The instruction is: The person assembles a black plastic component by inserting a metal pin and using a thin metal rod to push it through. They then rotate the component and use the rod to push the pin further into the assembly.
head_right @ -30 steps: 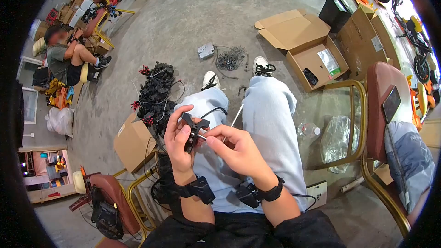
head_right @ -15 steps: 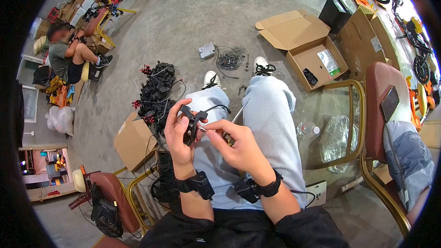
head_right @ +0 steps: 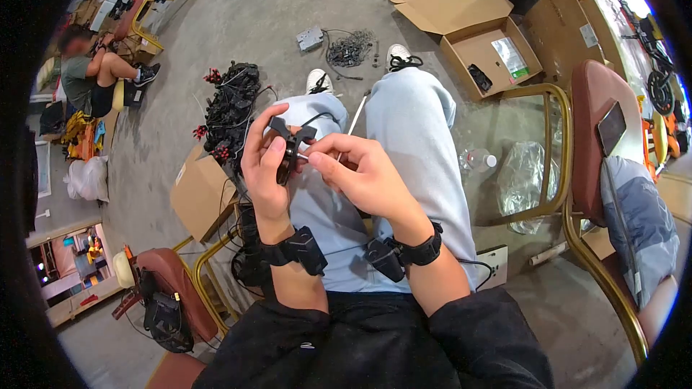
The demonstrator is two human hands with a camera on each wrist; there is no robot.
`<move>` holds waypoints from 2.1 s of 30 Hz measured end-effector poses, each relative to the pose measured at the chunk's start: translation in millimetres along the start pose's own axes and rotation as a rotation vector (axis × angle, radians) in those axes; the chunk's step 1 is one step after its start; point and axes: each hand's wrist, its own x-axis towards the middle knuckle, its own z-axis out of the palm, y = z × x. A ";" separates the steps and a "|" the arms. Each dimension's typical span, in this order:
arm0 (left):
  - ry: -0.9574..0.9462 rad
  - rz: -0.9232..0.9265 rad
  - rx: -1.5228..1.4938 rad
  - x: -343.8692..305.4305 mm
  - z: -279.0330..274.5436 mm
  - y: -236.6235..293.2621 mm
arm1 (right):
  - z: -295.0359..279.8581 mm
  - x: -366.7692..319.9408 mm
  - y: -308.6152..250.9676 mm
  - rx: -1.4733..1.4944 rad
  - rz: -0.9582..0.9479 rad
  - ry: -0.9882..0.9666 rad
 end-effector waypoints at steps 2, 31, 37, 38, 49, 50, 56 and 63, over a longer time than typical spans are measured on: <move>0.095 0.006 0.056 3.0 7.5 2.6 | 7.5 0.2 0.4 -0.552 -0.398 0.165; 0.162 0.001 -0.091 1.1 5.3 -3.7 | 12.9 0.9 3.2 -0.721 -0.511 0.186; 0.129 0.008 0.002 -0.1 4.4 -4.5 | 7.5 -3.8 -2.6 -0.198 -0.117 0.089; 0.095 0.011 0.030 -0.7 3.6 -4.3 | 5.1 -3.2 -3.1 -0.037 0.006 0.031; 0.105 0.020 -0.050 -1.8 6.1 -5.7 | 9.6 -3.0 5.8 -0.652 -0.454 0.221; 0.105 0.012 -0.050 -1.6 4.7 -6.1 | 9.0 -1.9 5.9 -0.651 -0.459 0.218; 0.115 -0.029 -0.014 -0.6 5.7 -2.8 | 7.9 -4.4 1.8 -0.540 -0.309 0.183; 0.099 0.023 0.025 -0.9 6.3 -6.9 | 5.8 -5.6 -4.7 -0.069 -0.027 0.057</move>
